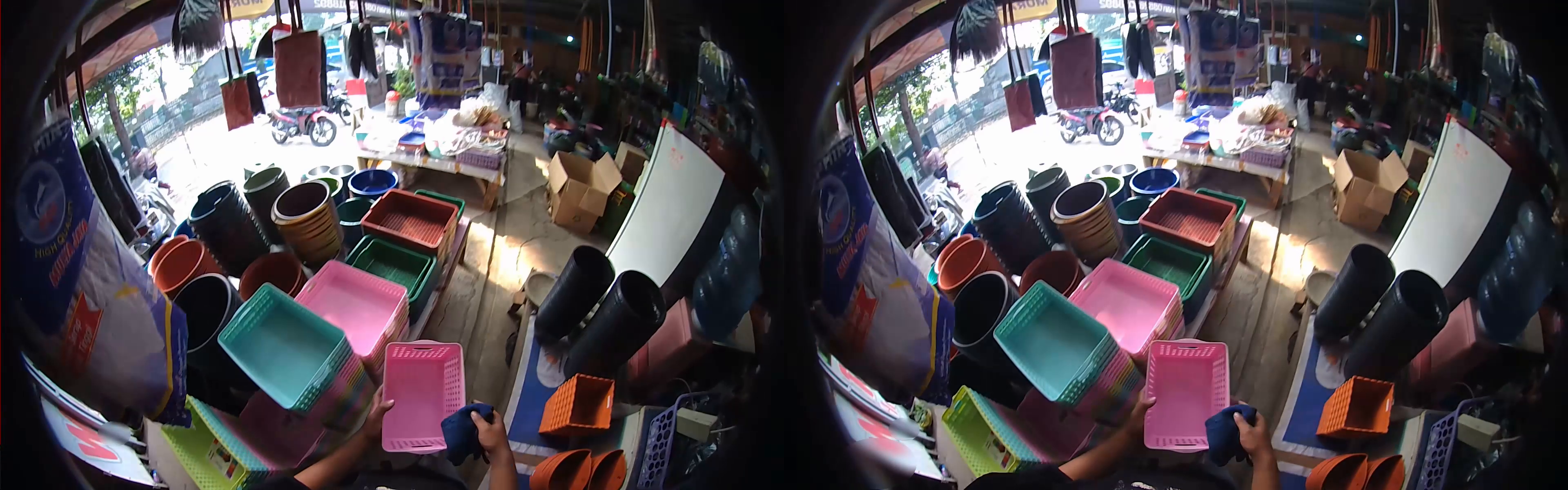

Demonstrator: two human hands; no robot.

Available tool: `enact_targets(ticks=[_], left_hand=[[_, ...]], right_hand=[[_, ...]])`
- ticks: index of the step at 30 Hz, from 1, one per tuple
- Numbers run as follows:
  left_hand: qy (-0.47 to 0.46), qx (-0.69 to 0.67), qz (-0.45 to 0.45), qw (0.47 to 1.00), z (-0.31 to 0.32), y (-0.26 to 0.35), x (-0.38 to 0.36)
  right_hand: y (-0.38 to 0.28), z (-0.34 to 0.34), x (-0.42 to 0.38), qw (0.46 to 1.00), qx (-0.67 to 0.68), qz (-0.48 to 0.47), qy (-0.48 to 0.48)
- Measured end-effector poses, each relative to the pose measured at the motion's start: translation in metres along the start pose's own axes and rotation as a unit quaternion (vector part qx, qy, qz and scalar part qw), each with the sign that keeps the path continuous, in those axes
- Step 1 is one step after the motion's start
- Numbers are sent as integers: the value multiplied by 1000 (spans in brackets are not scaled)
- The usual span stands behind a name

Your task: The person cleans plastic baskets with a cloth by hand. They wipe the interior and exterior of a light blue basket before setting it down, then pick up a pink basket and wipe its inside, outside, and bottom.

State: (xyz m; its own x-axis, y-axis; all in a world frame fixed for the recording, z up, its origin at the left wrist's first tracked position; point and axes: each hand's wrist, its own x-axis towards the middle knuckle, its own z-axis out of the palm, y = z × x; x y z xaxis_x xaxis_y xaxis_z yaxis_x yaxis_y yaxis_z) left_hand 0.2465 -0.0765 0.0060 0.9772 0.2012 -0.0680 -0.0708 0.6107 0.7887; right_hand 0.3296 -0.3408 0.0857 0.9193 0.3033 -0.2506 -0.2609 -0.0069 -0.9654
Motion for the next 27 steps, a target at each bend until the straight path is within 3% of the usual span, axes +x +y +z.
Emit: enact_targets(ticks=[4, 7, 8, 10, 12, 13, 15, 18, 20, 22, 24, 26, 27], left_hand=[[57, 47, 33, 997, 52, 32, 30], [47, 116, 73, 989, 36, 10, 60], [45, 117, 77, 989, 37, 7, 68], [32, 173, 111, 978, 57, 10, 70], [64, 177, 93, 978, 70, 12, 70], [40, 204, 109, 972, 71, 11, 73], [19, 248, 123, 961, 74, 14, 79], [20, 303, 94, 948, 64, 20, 86], [27, 320, 103, 941, 80, 38, 82], [21, 361, 71, 929, 87, 48, 84], [17, 355, 92, 930, 84, 40, 91], [9, 352, 110, 930, 84, 42, 96], [15, 342, 114, 933, 88, 49, 97]], right_hand=[[-71, -8, 11, 997, 66, -21, 14], [-99, 14, 21, 960, 33, -267, 75], [-84, 15, 39, 919, -66, -382, 67], [-97, 39, 48, 874, -202, -440, 35], [-76, 56, 76, 828, -342, -433, -97], [-56, 65, 91, 827, -342, -435, -98], [-16, 78, 118, 778, -422, -413, -215], [-1, 82, 134, 742, -512, -362, -236], [7, 82, 146, 725, -528, -381, -224], [-24, 87, 153, 746, -551, -326, -182], [-40, 89, 163, 756, -549, -328, -139], [-35, 90, 183, 733, -529, -421, -71], [-44, 95, 182, 716, -566, -403, -62]])
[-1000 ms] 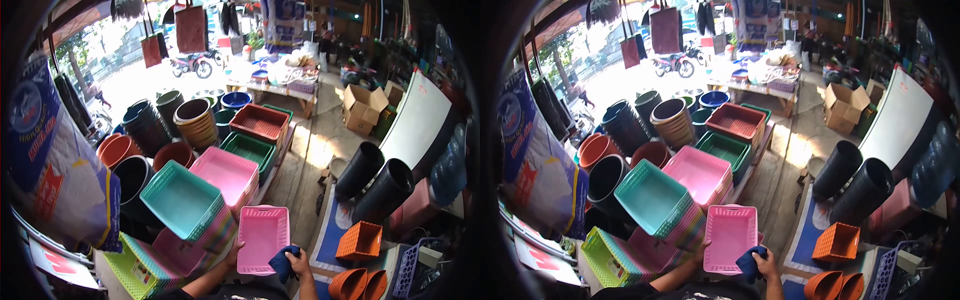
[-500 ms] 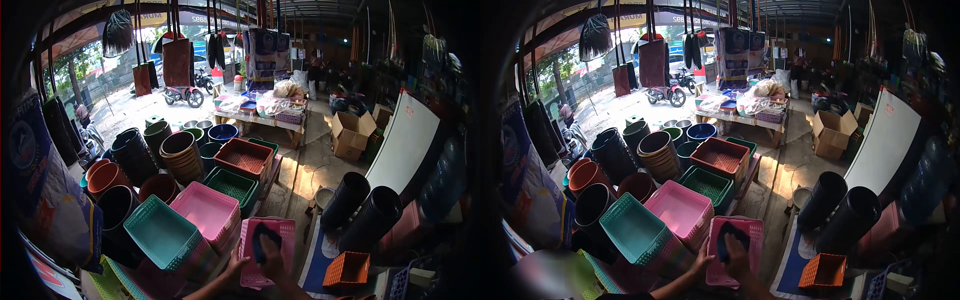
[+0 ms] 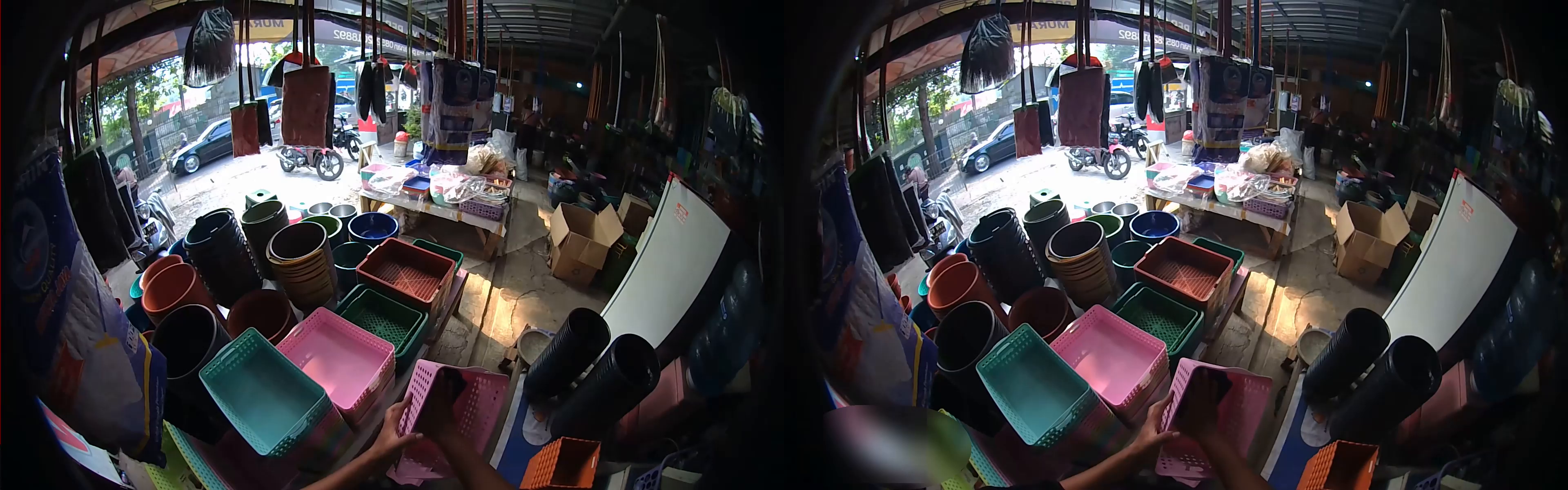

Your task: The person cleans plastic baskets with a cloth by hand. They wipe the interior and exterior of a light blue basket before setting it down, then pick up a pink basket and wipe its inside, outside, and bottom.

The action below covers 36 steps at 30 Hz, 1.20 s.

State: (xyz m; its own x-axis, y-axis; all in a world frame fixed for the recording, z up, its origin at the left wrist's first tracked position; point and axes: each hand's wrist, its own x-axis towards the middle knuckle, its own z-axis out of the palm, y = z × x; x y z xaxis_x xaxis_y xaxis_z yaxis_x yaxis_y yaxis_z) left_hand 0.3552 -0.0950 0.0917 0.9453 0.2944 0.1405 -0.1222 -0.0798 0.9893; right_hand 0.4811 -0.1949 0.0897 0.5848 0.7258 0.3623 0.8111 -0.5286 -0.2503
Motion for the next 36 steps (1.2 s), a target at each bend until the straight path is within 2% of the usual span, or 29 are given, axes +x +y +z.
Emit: enact_targets(ticks=[1, 3, 7, 8, 11, 15, 17, 18, 20, 24, 26, 27, 28, 29, 30, 31, 33, 36], left_hand=[[8, -11, 1, 1000, 0, 7, 2], [13, -17, 5, 1000, 0, 16, 3], [28, -35, 13, 999, 2, 20, 4], [37, -45, 25, 998, 3, 21, 2], [38, -37, 43, 998, 7, 20, -1], [15, -23, 37, 999, 21, 17, -2], [13, -20, 32, 999, 26, 27, -6], [11, -17, 29, 999, 28, 33, -7], [9, -38, 25, 999, 22, 18, -5], [10, -66, 15, 998, 20, 14, -12], [-2, -37, 20, 999, 21, 17, -16], [-4, -36, 19, 999, 21, 15, -16], [4, -42, 28, 999, 20, 12, -16], [12, -48, 37, 998, 19, 9, -17], [14, -68, 35, 997, 17, 15, -16], [15, -69, 34, 997, 16, 19, -15], [27, -15, 62, 998, 12, 23, -14], [33, -6, 73, 997, 17, 21, -13]], right_hand=[[-2, 2, 2, 1000, -3, 1, 1], [-4, 1, 6, 994, 80, 13, 79], [-8, -13, 7, 987, 72, 56, 134], [-4, -20, 4, 989, 14, 67, 128], [7, -25, -6, 991, 48, 40, 115], [-1, -18, -26, 981, 69, 81, 162], [-9, -13, -39, 949, 279, 45, 141], [-10, -23, -43, 948, 279, 46, 144], [-10, -50, -53, 992, 111, 2, -56], [-5, -53, -74, 999, 38, 13, -19], [-29, -72, -80, 991, 57, 65, -100], [-34, -67, -83, 991, 58, 67, -100], [-40, -59, -89, 977, 203, 19, -64], [-43, -50, -98, 938, 343, -29, -27], [-36, -51, -106, 956, 263, -35, -128], [-31, -51, -111, 955, 264, -34, -130], [-24, -54, -114, 987, 37, -59, -141], [-16, -68, -115, 987, -10, -67, -144]])
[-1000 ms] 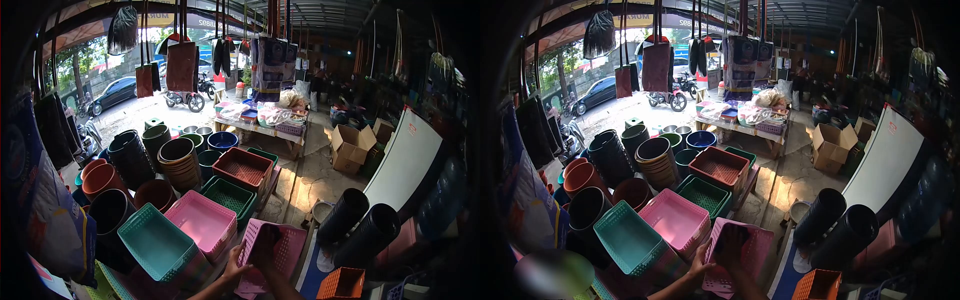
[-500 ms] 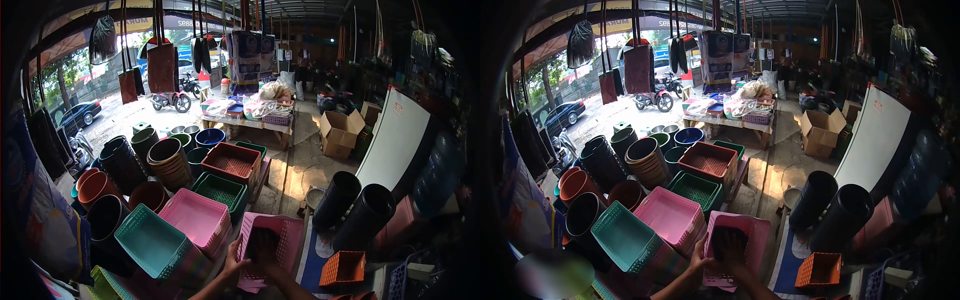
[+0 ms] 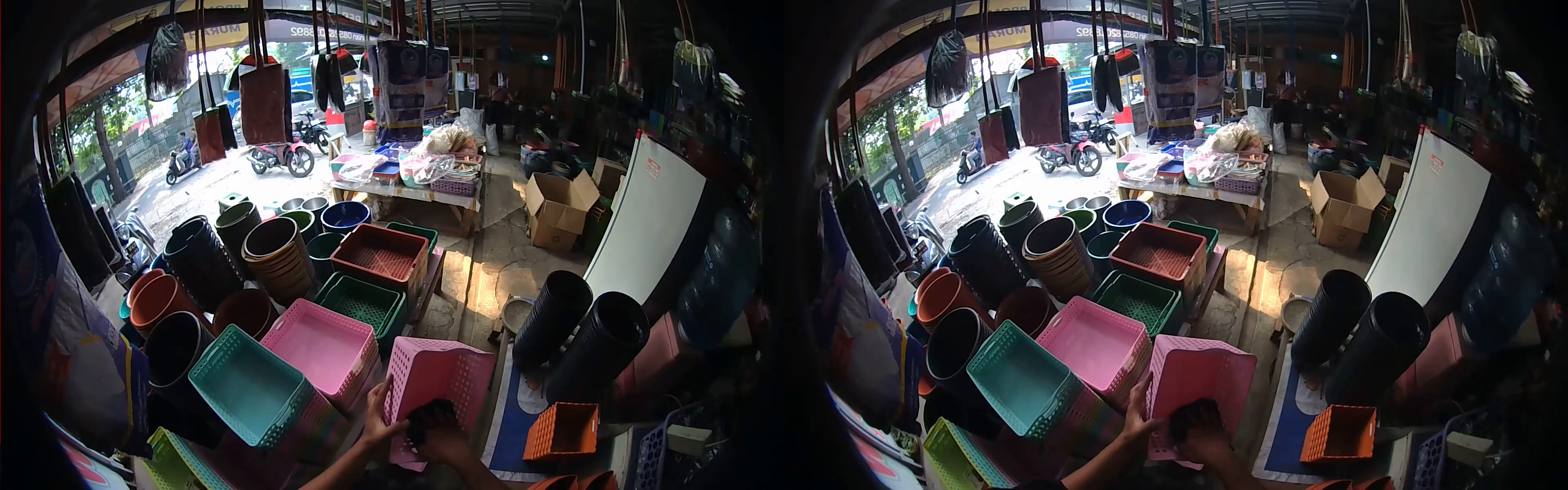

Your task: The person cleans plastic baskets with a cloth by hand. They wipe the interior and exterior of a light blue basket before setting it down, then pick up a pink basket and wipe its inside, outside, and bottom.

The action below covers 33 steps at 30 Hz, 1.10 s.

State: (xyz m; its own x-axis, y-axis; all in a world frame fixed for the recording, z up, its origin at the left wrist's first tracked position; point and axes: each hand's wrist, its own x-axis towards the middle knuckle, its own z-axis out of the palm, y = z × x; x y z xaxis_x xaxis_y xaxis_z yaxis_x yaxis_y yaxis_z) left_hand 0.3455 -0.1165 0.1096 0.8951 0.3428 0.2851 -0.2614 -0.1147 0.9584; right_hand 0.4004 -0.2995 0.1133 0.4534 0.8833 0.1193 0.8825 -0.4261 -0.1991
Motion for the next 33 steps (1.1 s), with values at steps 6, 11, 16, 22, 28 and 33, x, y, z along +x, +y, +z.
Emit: enact_targets(ticks=[6, 11, 16, 22, 28, 33], left_hand=[[16, 58, 38, 997, 5, 11, -8], [47, 49, 46, 997, 7, 5, -13], [60, -35, 1, 998, 13, 2, -16], [53, -135, -74, 987, 23, -13, -18], [-14, -76, -82, 994, 16, -6, -8], [-59, -22, -51, 997, 22, -7, -19]], right_hand=[[-12, 8, 6, 977, 215, 9, 16], [-42, -14, 8, 706, 654, 242, -127], [-52, -13, 11, 482, 782, 373, -128], [-51, -3, 18, 390, 841, 371, -59], [-31, -1, 20, 348, 878, 322, -64], [-18, -57, 45, 287, 908, 299, 69]])
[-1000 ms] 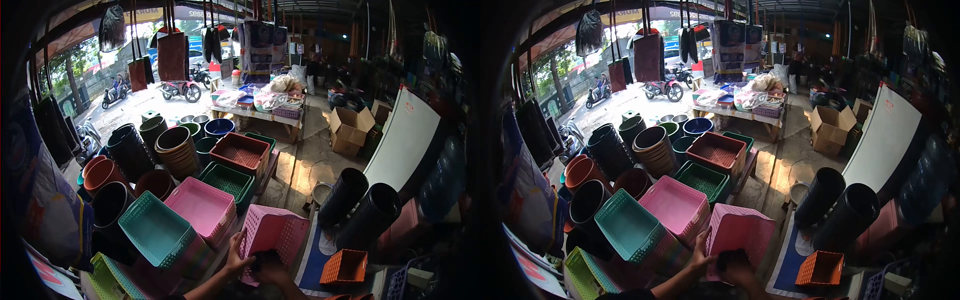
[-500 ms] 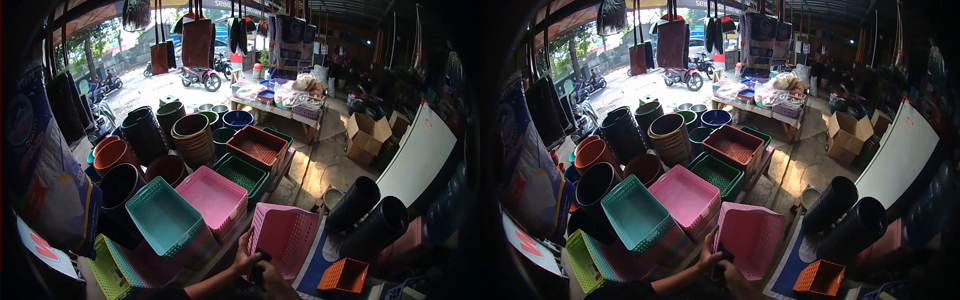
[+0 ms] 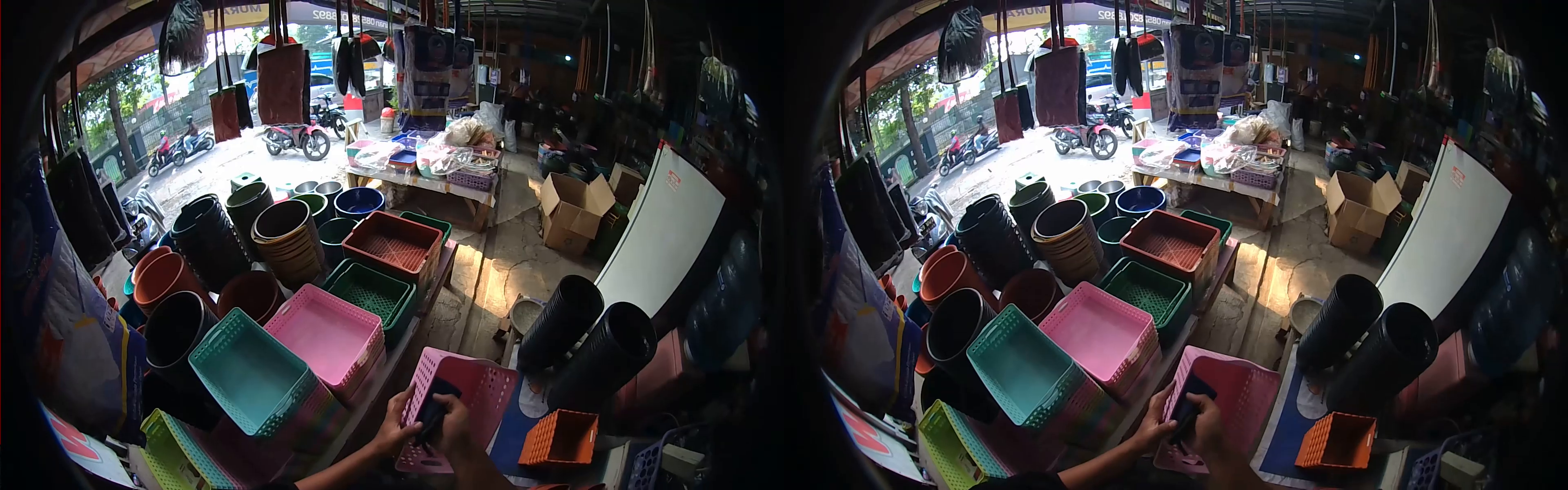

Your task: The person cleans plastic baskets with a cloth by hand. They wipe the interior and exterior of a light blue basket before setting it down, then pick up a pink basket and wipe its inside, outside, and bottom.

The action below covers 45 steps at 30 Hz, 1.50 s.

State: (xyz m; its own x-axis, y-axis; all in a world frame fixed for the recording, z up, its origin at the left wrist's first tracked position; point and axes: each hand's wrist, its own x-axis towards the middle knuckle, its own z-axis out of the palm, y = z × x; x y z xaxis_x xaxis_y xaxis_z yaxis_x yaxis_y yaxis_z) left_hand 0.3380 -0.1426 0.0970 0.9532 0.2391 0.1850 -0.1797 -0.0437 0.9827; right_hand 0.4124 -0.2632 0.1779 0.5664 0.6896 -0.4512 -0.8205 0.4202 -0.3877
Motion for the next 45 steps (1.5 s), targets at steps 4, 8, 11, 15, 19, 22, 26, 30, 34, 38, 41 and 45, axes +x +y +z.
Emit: enact_targets(ticks=[4, 8, 11, 15, 19, 22, 26, 30, 34, 38, 41, 45], left_hand=[[-27, 29, -9, 999, 2, -11, -12], [-35, 49, -36, 998, -4, -26, -22], [-21, 136, -9, 990, -10, -31, -23], [33, 73, -104, 991, -17, -36, -20], [63, -36, -136, 988, -32, -46, -12], [60, -124, -132, 982, -31, -20, 1], [27, -151, -161, 975, -33, -24, 11], [-66, -181, -163, 968, -23, -7, 16], [-90, -310, -204, 924, -19, -3, 18], [-95, -321, -212, 918, -21, -4, 15], [-79, -296, -196, 932, -27, -29, 14], [-37, -135, -194, 971, -34, -28, 14]], right_hand=[[-19, -11, 16, 998, 49, -31, 5], [-25, -18, 11, 998, 53, -39, -8], [-31, -11, -7, 998, 39, -51, 21], [-40, 6, -40, 992, 30, -112, 41], [-40, -15, -46, 976, 2, -215, 17], [-51, -20, -57, 842, -402, -359, -28], [-75, -7, -32, 395, -722, -567, -19], [-77, -32, 7, 214, -890, -388, -110], [-84, -54, 39, 171, -895, -388, -136], [-77, -50, 55, 134, -906, -375, -142], [-77, -53, 64, 96, -906, -368, -186], [-64, -54, 61, 254, -913, -285, -145]])
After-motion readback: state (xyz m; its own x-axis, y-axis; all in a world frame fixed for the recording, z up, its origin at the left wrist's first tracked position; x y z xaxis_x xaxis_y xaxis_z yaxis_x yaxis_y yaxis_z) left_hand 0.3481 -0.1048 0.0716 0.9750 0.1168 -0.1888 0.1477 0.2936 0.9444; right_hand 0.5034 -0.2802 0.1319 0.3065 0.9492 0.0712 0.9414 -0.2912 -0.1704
